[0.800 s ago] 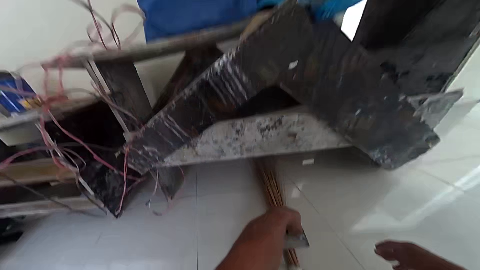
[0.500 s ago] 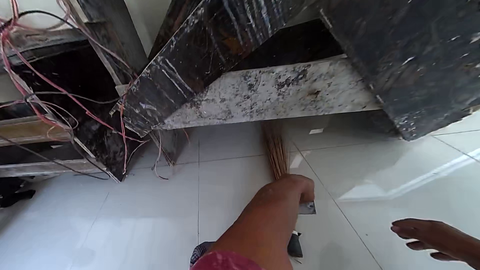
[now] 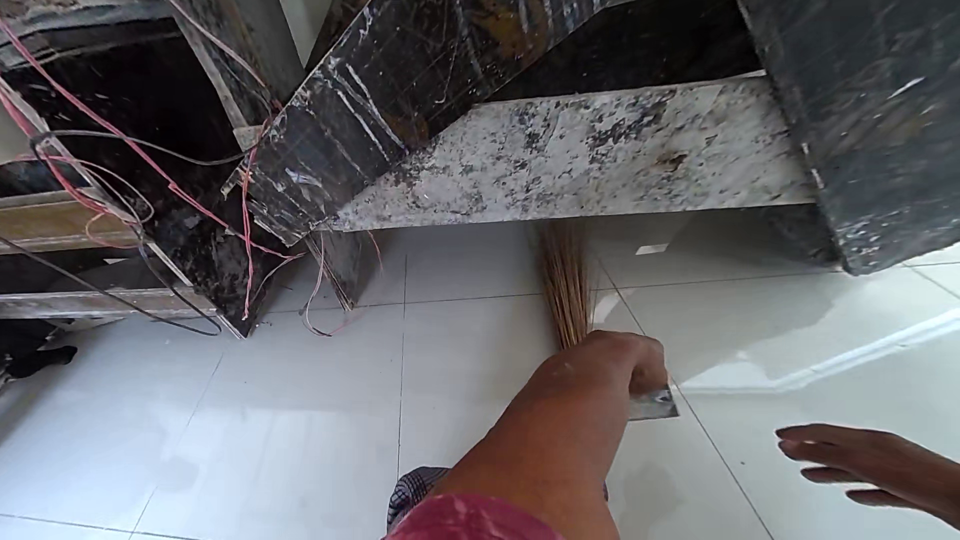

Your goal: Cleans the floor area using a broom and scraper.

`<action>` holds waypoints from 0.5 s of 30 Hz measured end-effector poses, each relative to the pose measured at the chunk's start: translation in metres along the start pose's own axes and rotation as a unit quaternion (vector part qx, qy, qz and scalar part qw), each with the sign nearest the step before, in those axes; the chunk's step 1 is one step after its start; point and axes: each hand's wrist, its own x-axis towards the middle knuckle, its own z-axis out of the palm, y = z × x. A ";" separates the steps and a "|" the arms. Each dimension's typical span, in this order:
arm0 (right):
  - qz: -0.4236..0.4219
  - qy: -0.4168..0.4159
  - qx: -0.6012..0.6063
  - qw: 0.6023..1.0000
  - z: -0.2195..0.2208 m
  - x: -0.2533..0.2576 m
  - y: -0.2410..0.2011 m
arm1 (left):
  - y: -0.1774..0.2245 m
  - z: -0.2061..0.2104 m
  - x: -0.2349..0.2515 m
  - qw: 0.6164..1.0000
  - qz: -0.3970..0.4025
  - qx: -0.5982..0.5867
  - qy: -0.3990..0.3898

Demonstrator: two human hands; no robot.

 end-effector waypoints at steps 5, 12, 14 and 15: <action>-0.164 -0.038 0.178 0.970 0.006 -0.023 -0.073 | -0.003 -0.033 -0.017 0.921 0.052 -0.384 0.035; -0.167 -0.093 0.292 0.937 0.094 0.020 -0.149 | -0.112 -0.025 -0.041 0.871 0.064 -0.479 0.091; -0.121 -0.110 0.278 0.947 0.157 0.052 -0.150 | -0.183 0.010 -0.054 0.836 -0.012 -0.534 0.125; -0.093 -0.110 0.282 0.948 0.193 0.070 -0.149 | -0.222 0.030 -0.058 0.799 -0.065 -0.576 0.158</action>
